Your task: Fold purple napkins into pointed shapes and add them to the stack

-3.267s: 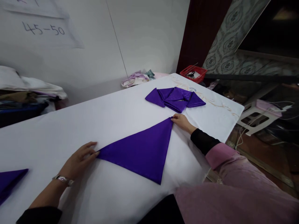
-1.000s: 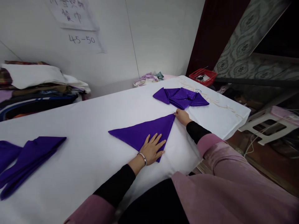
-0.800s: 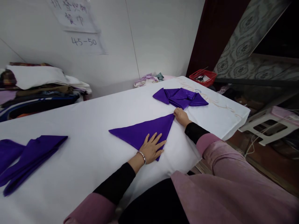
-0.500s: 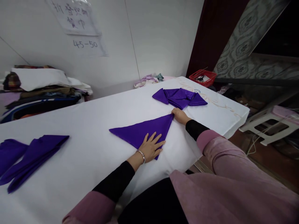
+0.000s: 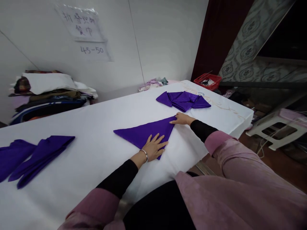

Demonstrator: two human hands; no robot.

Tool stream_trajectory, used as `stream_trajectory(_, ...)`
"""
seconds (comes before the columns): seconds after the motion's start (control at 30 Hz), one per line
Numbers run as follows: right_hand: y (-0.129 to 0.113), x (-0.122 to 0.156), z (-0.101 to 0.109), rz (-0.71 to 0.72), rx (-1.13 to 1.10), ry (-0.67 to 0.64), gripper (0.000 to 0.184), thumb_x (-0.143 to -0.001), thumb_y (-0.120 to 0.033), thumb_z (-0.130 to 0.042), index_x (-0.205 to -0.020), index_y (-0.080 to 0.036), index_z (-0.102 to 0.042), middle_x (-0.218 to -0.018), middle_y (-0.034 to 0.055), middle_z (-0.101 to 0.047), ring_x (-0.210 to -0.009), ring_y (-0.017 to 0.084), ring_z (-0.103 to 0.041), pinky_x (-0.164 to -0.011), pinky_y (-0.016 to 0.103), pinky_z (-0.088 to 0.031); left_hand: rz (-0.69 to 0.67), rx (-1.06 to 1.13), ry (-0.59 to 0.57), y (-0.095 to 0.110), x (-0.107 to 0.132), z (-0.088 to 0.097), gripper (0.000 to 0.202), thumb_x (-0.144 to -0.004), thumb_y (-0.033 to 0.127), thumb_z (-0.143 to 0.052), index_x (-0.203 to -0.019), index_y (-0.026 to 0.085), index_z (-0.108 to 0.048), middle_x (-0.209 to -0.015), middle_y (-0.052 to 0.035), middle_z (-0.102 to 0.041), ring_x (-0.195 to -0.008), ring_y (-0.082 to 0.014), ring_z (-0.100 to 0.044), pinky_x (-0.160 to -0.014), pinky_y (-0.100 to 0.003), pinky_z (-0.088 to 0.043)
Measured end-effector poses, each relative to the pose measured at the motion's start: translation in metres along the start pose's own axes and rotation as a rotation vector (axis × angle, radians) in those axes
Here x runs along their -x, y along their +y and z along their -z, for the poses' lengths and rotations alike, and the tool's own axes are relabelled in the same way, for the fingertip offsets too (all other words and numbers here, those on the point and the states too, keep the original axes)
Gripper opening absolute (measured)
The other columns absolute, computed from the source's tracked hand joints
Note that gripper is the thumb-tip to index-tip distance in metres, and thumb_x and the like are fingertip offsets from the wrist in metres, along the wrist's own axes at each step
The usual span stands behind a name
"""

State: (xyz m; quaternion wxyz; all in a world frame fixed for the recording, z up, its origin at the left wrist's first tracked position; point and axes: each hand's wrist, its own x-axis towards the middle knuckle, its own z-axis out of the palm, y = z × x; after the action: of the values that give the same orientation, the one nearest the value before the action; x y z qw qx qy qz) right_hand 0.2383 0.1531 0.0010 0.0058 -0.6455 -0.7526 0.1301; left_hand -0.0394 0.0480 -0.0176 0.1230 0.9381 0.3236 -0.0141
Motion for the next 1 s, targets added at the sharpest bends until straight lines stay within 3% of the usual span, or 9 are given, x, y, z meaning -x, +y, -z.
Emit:
stream_trajectory(0.13,-0.015,0.014,-0.013,-0.051,0.062,0.037,0.087,-0.068,-0.077,-0.048,-0.122,-0.009,-0.053,-0.135,0.0204,-0.045,-0.119,0.034,-0.046,-0.093,0.038,-0.039,0.011,-0.013,0.029,0.002,0.002,-0.005,0.046,-0.092,0.041,-0.035,-0.138,0.035,-0.037,-0.152,-0.0023,-0.024,-0.141,-0.0284,-0.012,-0.11,-0.06,-0.009)
stream_trajectory(0.27,-0.021,0.022,-0.021,-0.072,0.093,0.077,0.086,-0.072,-0.076,-0.044,-0.13,-0.012,-0.044,-0.143,0.0185,-0.036,-0.131,0.032,-0.034,-0.101,0.04,-0.032,0.009,-0.025,0.059,0.003,0.003,-0.009,0.046,-0.092,0.039,-0.035,-0.138,0.035,-0.037,-0.152,-0.002,-0.025,-0.141,-0.028,-0.014,-0.11,-0.059,-0.01)
stream_trajectory(0.53,-0.012,0.027,-0.025,-0.022,0.102,0.187,0.072,-0.083,-0.069,-0.033,-0.132,-0.017,-0.043,-0.146,0.0129,-0.036,-0.132,0.029,-0.032,-0.102,0.044,-0.029,0.004,-0.061,0.088,0.002,0.006,-0.014,0.046,-0.092,0.04,-0.033,-0.138,0.037,-0.036,-0.152,-0.0011,-0.027,-0.141,-0.0265,-0.016,-0.11,-0.057,-0.012)
stream_trajectory(0.83,-0.004,0.019,-0.037,-0.09,0.104,0.192,0.065,-0.09,-0.061,-0.023,-0.141,-0.021,-0.031,-0.151,0.0084,-0.028,-0.138,0.026,-0.022,-0.107,0.05,-0.022,-0.018,-0.065,0.116,-0.002,0.006,-0.022,0.047,-0.093,0.043,-0.029,-0.139,0.036,-0.033,-0.152,-0.0021,-0.025,-0.141,-0.0263,-0.014,-0.11,-0.058,-0.011)
stream_trajectory(1.0,0.003,0.012,-0.037,-0.099,0.132,0.2,0.058,-0.092,-0.055,-0.026,-0.141,-0.024,-0.03,-0.15,0.009,-0.029,-0.137,0.027,-0.023,-0.105,0.054,-0.024,-0.017,-0.063,0.112,0.001,0.007,-0.021,0.047,-0.093,0.045,-0.028,-0.139,0.036,-0.033,-0.152,-0.0027,-0.025,-0.141,-0.0269,-0.014,-0.109,-0.059,-0.01)
